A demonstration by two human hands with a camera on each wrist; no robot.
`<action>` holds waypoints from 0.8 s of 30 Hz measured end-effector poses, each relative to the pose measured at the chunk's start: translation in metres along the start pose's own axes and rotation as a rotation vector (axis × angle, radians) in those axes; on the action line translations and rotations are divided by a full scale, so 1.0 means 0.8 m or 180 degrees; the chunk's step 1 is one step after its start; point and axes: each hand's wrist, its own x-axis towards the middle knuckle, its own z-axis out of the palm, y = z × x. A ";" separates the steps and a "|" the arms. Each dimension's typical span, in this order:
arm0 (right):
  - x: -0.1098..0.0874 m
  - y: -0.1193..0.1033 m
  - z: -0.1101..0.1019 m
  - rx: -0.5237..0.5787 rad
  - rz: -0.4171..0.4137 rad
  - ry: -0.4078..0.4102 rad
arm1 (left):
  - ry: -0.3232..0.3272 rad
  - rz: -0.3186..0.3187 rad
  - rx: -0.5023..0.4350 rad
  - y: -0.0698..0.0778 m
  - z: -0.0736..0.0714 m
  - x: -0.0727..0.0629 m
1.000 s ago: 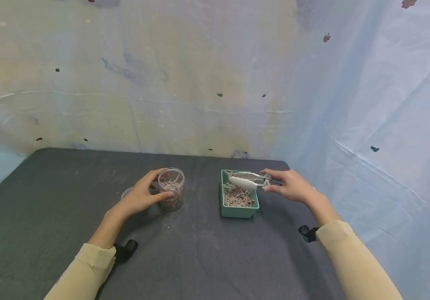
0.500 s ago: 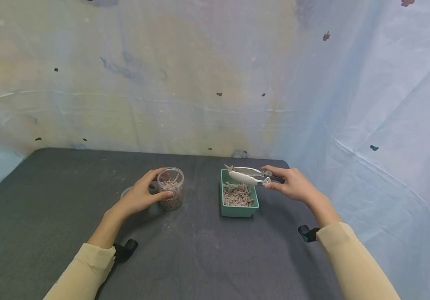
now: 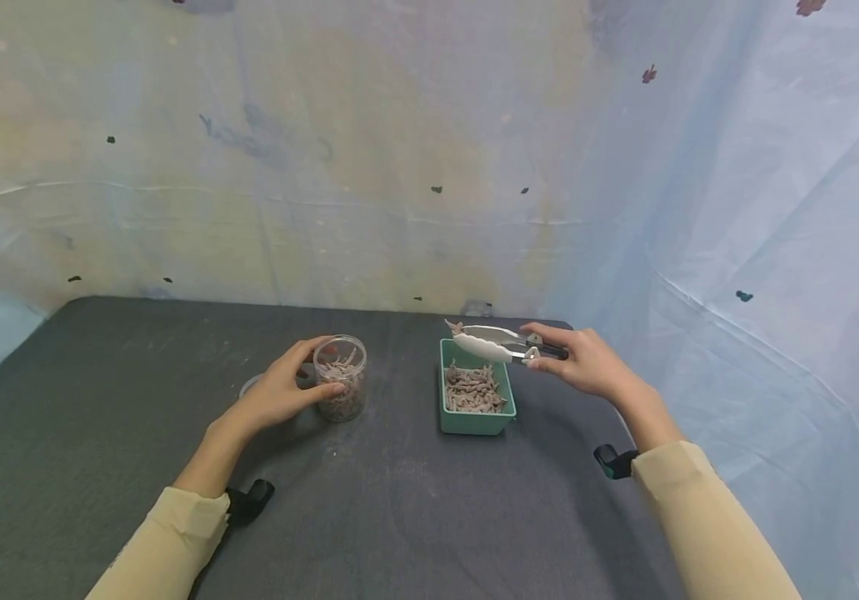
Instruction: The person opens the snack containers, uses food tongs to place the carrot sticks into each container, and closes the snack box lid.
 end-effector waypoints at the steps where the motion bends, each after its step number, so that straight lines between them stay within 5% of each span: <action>1: 0.001 -0.001 -0.001 0.0001 -0.0002 -0.0001 | 0.0001 0.0001 -0.0002 0.000 0.000 0.000; 24: 0.040 -0.071 -0.002 0.0011 -0.0683 -0.0015 | 0.0010 0.0006 0.0026 0.001 0.000 0.000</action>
